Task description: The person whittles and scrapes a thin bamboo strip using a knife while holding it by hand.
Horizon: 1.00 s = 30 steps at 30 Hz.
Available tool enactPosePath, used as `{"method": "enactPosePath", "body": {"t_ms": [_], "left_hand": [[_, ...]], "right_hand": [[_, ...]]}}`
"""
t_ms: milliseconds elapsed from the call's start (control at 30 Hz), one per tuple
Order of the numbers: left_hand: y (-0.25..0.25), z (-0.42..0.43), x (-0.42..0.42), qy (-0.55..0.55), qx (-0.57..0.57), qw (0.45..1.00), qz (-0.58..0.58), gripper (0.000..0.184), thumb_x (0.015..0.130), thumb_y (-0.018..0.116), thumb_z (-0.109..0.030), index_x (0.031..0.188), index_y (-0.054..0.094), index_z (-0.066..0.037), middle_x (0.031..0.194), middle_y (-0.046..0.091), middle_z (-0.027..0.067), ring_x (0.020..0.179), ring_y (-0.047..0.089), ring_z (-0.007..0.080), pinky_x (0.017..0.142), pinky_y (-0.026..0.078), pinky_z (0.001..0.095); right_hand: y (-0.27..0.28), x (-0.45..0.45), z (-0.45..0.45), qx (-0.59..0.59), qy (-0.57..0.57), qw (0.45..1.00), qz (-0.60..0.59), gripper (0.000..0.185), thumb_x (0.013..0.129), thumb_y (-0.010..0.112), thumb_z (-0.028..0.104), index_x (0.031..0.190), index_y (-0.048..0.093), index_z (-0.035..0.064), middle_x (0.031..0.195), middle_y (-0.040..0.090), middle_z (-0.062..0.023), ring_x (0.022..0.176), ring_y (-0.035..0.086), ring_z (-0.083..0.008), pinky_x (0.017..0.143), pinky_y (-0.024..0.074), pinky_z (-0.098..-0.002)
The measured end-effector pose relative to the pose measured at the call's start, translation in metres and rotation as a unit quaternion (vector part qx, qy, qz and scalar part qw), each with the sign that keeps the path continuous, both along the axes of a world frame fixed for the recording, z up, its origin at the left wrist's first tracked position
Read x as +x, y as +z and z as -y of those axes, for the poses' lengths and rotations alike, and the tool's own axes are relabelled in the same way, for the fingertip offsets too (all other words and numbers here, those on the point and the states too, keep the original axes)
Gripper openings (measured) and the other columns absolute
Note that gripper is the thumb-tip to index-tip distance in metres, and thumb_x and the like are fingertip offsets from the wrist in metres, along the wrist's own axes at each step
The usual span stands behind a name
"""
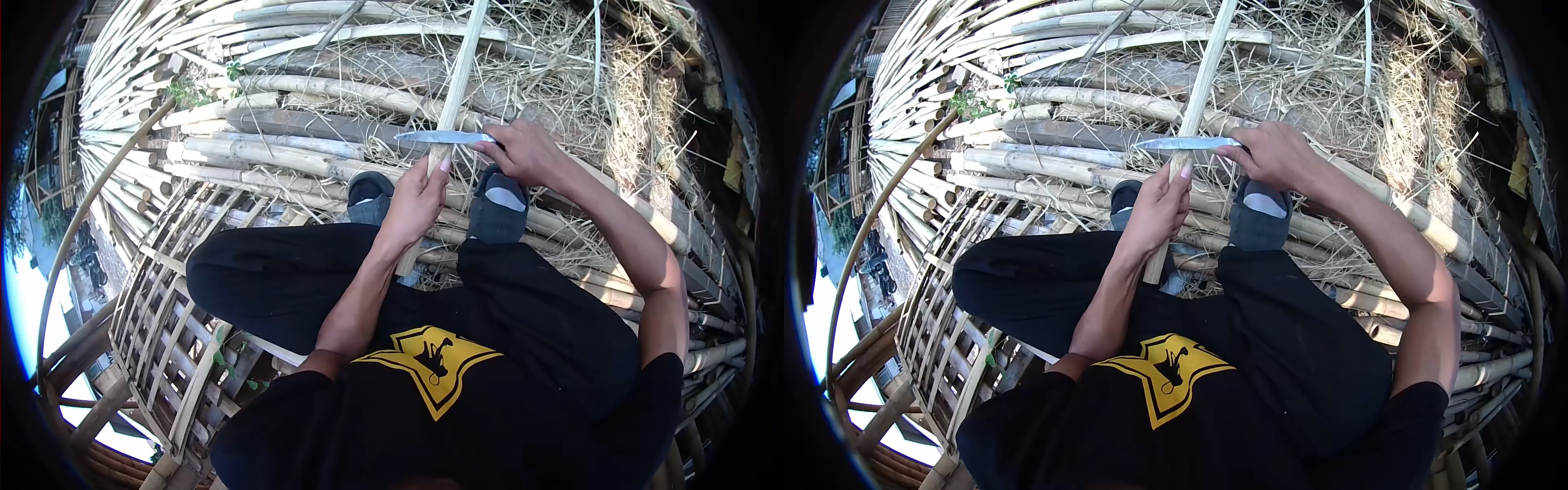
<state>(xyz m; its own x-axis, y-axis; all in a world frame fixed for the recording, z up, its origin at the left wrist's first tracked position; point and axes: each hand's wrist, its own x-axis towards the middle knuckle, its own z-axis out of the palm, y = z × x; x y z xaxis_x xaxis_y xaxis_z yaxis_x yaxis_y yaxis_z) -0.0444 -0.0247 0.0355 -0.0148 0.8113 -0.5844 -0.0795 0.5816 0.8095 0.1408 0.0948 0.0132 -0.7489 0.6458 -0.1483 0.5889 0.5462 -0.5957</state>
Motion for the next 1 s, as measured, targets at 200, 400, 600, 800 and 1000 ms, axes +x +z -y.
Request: {"method": "enactPosePath", "body": {"t_ms": [200,400,600,800,1000], "left_hand": [[0.021,-0.002,-0.010,0.051,-0.067,0.987,0.135,0.029,0.102,0.043,-0.035,0.085,0.043,-0.011,0.056,0.028,-0.0071,0.039,0.021,0.0011,0.033,0.015,0.0199],[0.025,-0.005,-0.012,0.024,-0.072,0.978,0.196,0.030,0.102,0.041,-0.037,0.088,0.042,-0.010,0.056,0.026,-0.0064,0.037,0.019,0.0018,0.033,0.015,0.0199],[0.020,-0.007,-0.007,0.024,-0.070,0.968,0.238,0.029,0.102,0.041,-0.037,0.090,0.042,-0.010,0.056,0.027,-0.0066,0.037,0.019,0.0016,0.032,0.015,0.0201],[0.016,-0.003,-0.009,0.033,-0.090,0.970,0.224,0.027,0.101,0.046,-0.034,0.088,0.041,-0.011,0.056,0.028,-0.0063,0.037,0.022,0.0023,0.033,0.015,0.0213],[0.024,0.002,-0.011,0.037,-0.107,0.952,0.285,0.025,0.101,0.045,-0.032,0.088,0.043,-0.011,0.056,0.028,-0.0063,0.037,0.021,0.0010,0.033,0.014,0.0197]], "right_hand": [[-0.034,0.035,-0.082,-0.006,-0.199,0.980,0.030,0.060,0.098,0.033,0.054,0.081,0.060,0.0034,0.053,0.051,-0.0113,0.052,0.053,-0.0302,0.054,0.0421,-0.0465],[0.008,0.118,-0.129,0.122,-0.338,0.933,-0.021,0.065,0.098,0.035,0.057,0.075,0.057,0.0002,0.055,0.044,-0.0053,0.053,0.040,-0.0170,0.052,0.0312,-0.0358],[0.022,0.013,-0.020,-0.162,-0.059,0.985,0.016,0.056,0.099,0.040,0.048,0.076,0.058,0.0001,0.057,0.050,-0.0133,0.054,0.047,-0.0267,0.054,0.0374,-0.0409],[0.008,-0.005,0.007,-0.136,0.024,0.990,-0.040,0.049,0.096,0.045,0.042,0.075,0.058,-0.0007,0.058,0.050,-0.0213,0.059,0.053,-0.0382,0.056,0.0398,-0.0456],[-0.026,0.028,-0.061,-0.055,-0.119,0.991,0.035,0.057,0.098,0.041,0.048,0.072,0.054,-0.0011,0.056,0.049,-0.0140,0.052,0.046,-0.0316,0.055,0.0377,-0.0437]]}}
